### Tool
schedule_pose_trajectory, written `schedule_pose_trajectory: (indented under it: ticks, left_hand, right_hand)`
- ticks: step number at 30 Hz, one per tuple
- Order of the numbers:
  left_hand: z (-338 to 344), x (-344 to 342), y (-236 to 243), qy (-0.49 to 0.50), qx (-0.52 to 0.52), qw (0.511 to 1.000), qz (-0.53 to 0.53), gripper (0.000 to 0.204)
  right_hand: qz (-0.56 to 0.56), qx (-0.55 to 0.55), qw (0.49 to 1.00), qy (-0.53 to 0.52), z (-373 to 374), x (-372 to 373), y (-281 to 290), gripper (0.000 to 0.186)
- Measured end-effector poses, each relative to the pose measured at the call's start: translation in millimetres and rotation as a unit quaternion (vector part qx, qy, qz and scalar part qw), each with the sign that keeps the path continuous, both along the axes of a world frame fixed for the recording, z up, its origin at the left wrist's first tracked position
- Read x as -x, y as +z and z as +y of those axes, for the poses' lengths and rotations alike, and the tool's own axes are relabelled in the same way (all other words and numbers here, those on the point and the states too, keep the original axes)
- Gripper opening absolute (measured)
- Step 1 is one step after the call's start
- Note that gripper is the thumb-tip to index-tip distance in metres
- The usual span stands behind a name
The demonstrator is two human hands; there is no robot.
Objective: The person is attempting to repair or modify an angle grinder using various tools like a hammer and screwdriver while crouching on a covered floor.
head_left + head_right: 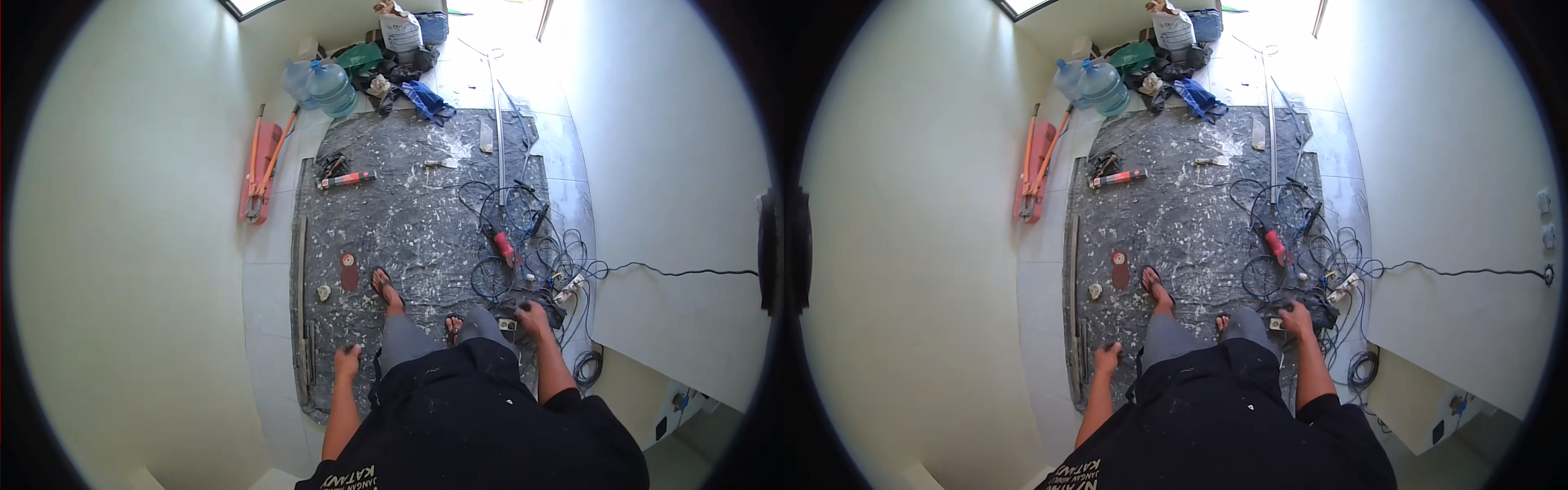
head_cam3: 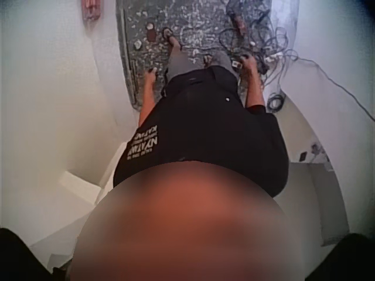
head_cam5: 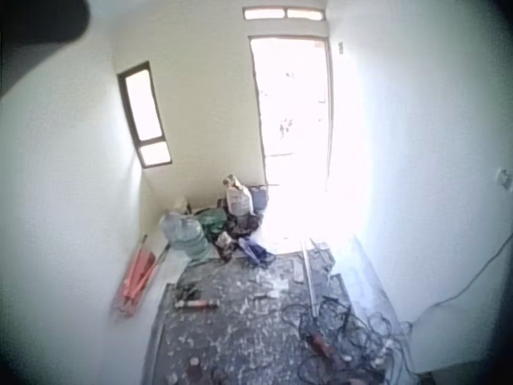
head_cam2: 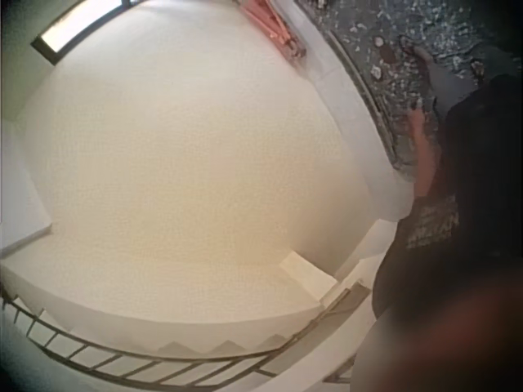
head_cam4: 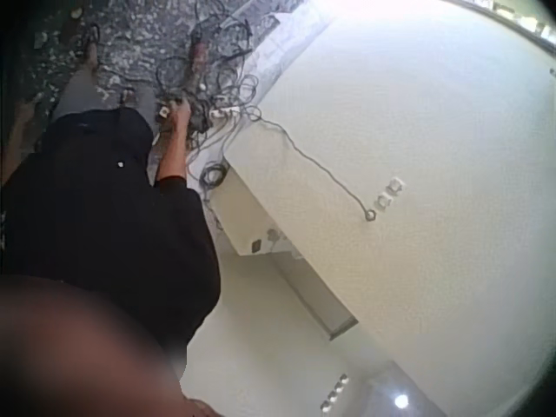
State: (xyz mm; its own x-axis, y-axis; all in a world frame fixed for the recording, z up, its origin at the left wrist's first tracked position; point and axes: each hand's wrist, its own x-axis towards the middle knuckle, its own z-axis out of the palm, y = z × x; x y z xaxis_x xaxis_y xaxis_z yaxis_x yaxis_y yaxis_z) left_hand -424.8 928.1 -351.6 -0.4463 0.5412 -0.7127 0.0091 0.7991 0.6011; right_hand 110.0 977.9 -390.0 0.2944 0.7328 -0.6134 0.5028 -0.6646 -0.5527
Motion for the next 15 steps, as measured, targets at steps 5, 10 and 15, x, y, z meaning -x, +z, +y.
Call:
schedule_pose_trajectory:
  ticks: [5,10,15]
  left_hand:
    - [15,62,-54,-0.173,0.148,0.972,0.059,0.036]
    - [134,145,-57,-0.295,0.195,0.932,0.083,0.044]
    - [345,198,-23,-0.220,0.023,0.965,0.141,0.034]
  right_hand:
    - [-0.029,0.058,0.986,-0.153,-55,17,-11,0.030]
    - [0.039,0.156,0.907,-0.389,-48,107,30,0.018]
    - [0.053,0.143,0.947,-0.283,25,175,53,0.021]
